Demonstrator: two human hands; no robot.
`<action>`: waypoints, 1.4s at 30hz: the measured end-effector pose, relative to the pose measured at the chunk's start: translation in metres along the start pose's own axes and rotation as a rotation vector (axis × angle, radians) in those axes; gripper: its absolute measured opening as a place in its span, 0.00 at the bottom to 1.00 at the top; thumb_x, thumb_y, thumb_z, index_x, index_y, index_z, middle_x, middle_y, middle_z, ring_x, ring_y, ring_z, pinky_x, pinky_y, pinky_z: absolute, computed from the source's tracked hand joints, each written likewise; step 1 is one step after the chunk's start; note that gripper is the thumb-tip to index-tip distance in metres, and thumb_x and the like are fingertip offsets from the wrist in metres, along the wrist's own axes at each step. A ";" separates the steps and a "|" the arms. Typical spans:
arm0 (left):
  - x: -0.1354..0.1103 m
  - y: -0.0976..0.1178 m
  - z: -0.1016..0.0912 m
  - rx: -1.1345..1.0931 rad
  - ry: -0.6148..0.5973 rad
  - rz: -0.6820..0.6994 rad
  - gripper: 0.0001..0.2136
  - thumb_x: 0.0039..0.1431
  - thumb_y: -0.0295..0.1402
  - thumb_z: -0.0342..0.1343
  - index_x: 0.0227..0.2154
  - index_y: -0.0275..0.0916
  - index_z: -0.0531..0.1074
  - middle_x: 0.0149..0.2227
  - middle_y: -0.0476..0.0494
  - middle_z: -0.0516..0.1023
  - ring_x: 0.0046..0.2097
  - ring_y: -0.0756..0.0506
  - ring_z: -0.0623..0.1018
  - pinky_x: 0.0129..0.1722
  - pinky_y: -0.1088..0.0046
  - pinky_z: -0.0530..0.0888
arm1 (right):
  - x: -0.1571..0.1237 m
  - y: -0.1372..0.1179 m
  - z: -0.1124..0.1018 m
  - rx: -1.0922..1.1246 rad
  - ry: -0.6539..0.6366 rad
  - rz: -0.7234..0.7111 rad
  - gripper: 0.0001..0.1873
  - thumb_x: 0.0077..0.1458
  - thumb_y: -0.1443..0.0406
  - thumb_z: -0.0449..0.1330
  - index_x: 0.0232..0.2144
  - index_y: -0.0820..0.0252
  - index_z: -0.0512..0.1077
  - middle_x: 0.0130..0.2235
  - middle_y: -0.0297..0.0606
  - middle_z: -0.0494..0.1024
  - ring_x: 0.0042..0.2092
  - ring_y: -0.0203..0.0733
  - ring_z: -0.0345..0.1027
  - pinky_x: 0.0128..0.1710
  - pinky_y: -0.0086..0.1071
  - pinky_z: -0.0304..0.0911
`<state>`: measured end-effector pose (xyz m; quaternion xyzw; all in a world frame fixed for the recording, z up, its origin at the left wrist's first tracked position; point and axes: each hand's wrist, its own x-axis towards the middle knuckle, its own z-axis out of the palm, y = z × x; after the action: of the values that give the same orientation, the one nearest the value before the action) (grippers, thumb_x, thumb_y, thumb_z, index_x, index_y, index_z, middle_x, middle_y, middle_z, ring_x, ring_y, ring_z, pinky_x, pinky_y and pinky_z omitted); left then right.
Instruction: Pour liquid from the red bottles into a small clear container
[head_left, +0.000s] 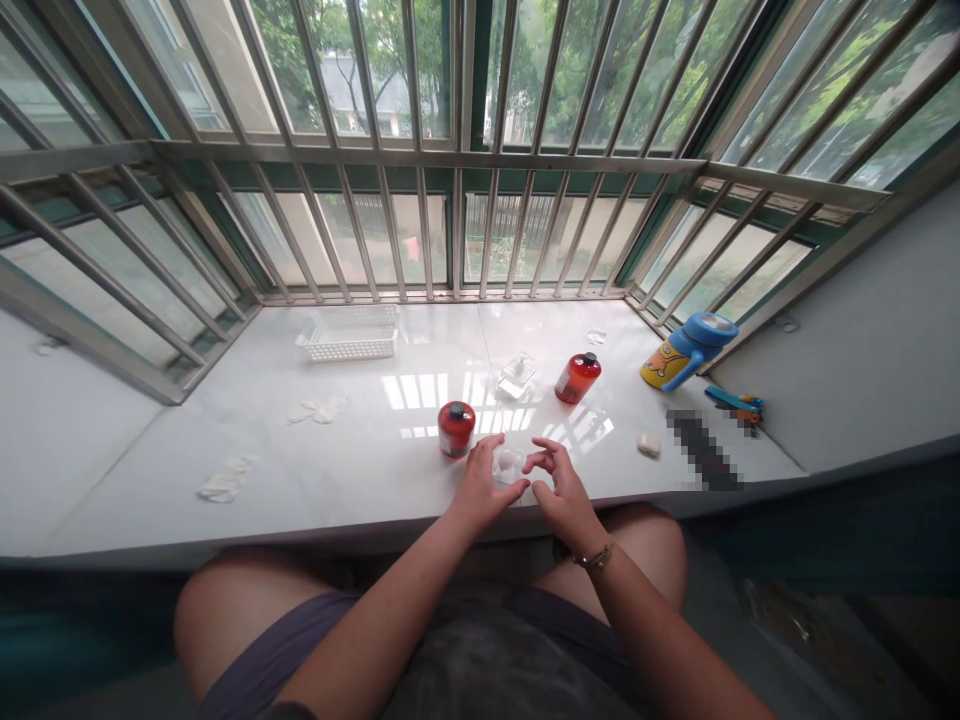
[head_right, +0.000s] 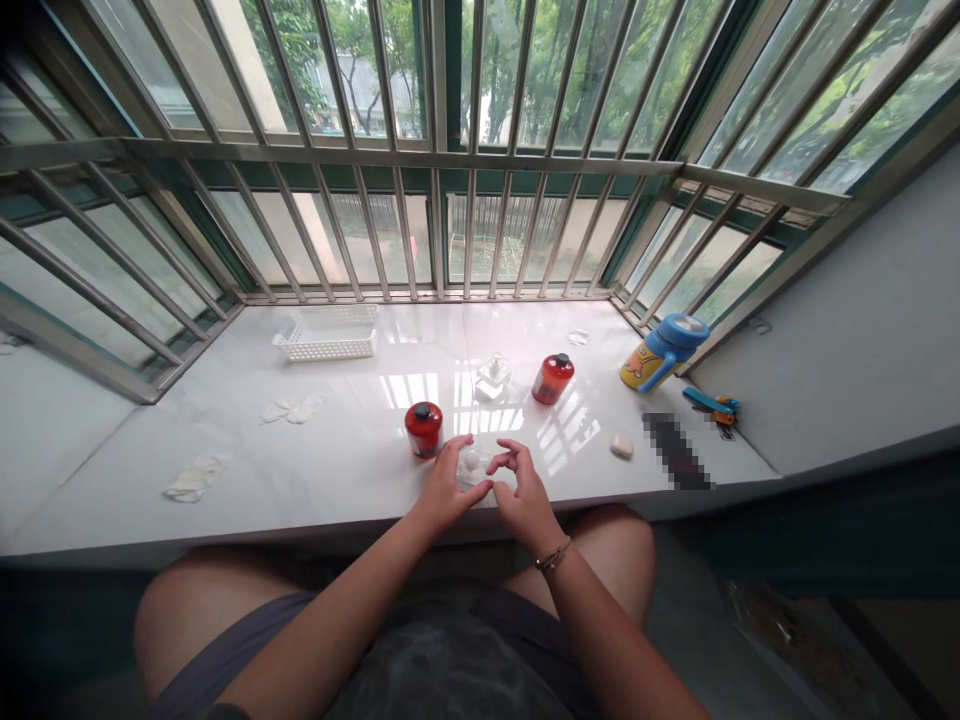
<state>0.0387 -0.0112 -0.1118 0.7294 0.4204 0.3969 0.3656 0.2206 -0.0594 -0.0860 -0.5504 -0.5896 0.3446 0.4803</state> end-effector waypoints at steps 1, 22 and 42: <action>0.000 0.000 0.000 -0.001 -0.001 -0.003 0.36 0.58 0.39 0.71 0.67 0.45 0.63 0.67 0.34 0.70 0.70 0.32 0.70 0.72 0.46 0.65 | -0.001 0.001 0.000 0.007 0.009 -0.006 0.33 0.55 0.69 0.57 0.64 0.52 0.60 0.52 0.41 0.81 0.58 0.50 0.76 0.70 0.58 0.62; 0.001 0.002 0.000 -0.013 0.011 -0.006 0.36 0.57 0.37 0.71 0.67 0.45 0.65 0.66 0.34 0.71 0.69 0.32 0.71 0.71 0.47 0.66 | -0.004 0.002 0.009 0.014 0.064 0.030 0.30 0.57 0.66 0.58 0.61 0.51 0.57 0.48 0.41 0.79 0.58 0.51 0.75 0.67 0.58 0.64; -0.001 -0.004 0.003 0.019 -0.004 0.015 0.37 0.58 0.35 0.69 0.68 0.45 0.62 0.67 0.35 0.70 0.70 0.33 0.70 0.72 0.47 0.65 | -0.001 -0.005 0.018 -0.010 0.078 -0.001 0.29 0.54 0.69 0.60 0.57 0.52 0.58 0.56 0.44 0.76 0.64 0.50 0.71 0.70 0.55 0.61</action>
<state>0.0399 -0.0114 -0.1169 0.7368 0.4180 0.3941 0.3564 0.2018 -0.0588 -0.0870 -0.5654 -0.5723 0.3196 0.5006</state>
